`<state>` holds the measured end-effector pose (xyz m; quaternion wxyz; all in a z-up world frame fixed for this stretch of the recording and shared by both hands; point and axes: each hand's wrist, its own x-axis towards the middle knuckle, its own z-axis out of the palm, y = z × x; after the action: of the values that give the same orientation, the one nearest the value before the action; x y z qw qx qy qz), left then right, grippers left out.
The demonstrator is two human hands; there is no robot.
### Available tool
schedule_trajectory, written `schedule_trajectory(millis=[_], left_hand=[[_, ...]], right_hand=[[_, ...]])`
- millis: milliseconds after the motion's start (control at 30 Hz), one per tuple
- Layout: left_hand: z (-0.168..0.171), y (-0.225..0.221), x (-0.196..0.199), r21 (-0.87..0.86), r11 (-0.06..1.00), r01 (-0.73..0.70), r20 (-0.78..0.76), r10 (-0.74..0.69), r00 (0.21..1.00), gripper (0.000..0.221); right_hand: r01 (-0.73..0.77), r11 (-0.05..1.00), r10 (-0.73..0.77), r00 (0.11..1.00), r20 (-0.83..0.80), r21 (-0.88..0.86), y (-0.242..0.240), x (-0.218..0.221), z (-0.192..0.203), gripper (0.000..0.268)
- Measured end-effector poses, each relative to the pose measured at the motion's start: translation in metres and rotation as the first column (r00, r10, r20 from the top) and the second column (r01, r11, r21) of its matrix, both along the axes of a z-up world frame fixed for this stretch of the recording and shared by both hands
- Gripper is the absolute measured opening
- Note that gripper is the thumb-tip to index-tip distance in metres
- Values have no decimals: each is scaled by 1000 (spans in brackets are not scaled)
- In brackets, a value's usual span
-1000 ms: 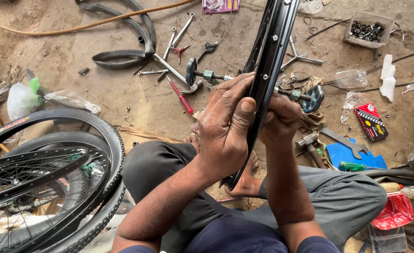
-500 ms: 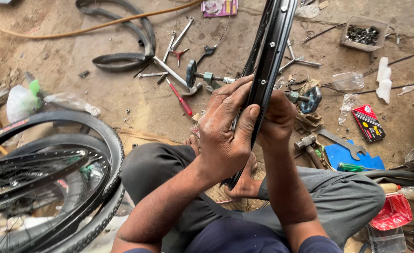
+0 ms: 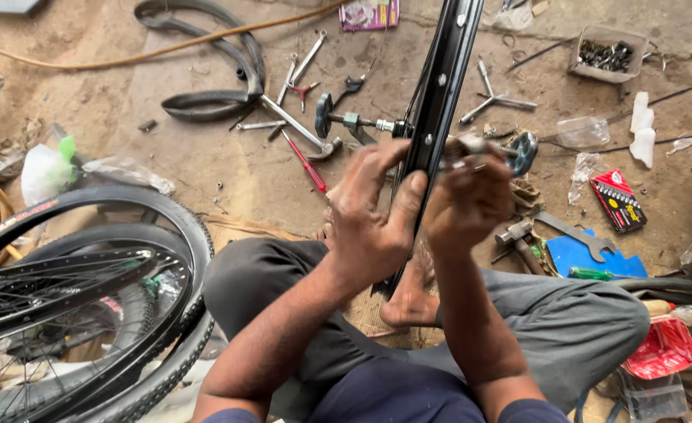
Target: The person threads spokes through a bicycle wheel rim by hand, turns the wheel to reach different sections, and places small metal components into the rim holes while the wheel is mounted on a stand.
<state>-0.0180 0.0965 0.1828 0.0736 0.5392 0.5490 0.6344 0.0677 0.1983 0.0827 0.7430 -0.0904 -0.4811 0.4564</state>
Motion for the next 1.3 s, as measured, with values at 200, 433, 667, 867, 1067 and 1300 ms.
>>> schedule_trajectory(millis=[200,433,667,867,1067,1300], left_hand=[[-26,-14,7,10,991,132,78,-133,988,37],[-41,-18,4,8,953,304,185,-300,936,53],[-41,-19,8,57,950,308,168,-313,935,51],[-38,-21,6,5,954,301,182,-297,937,51],[-36,-20,6,-19,955,295,197,-286,938,52],[-29,-13,2,33,972,231,28,-232,972,49]], right_hand=[[-236,962,261,941,214,-136,38,8,7,21],[-520,854,518,848,113,-12,29,5,25,17],[-340,940,334,936,114,37,16,-5,28,11],[-67,976,12,968,250,209,7,-9,42,11],[36,980,-128,869,478,197,2,1,59,10],[12,995,-41,953,300,99,2,-20,48,23]])
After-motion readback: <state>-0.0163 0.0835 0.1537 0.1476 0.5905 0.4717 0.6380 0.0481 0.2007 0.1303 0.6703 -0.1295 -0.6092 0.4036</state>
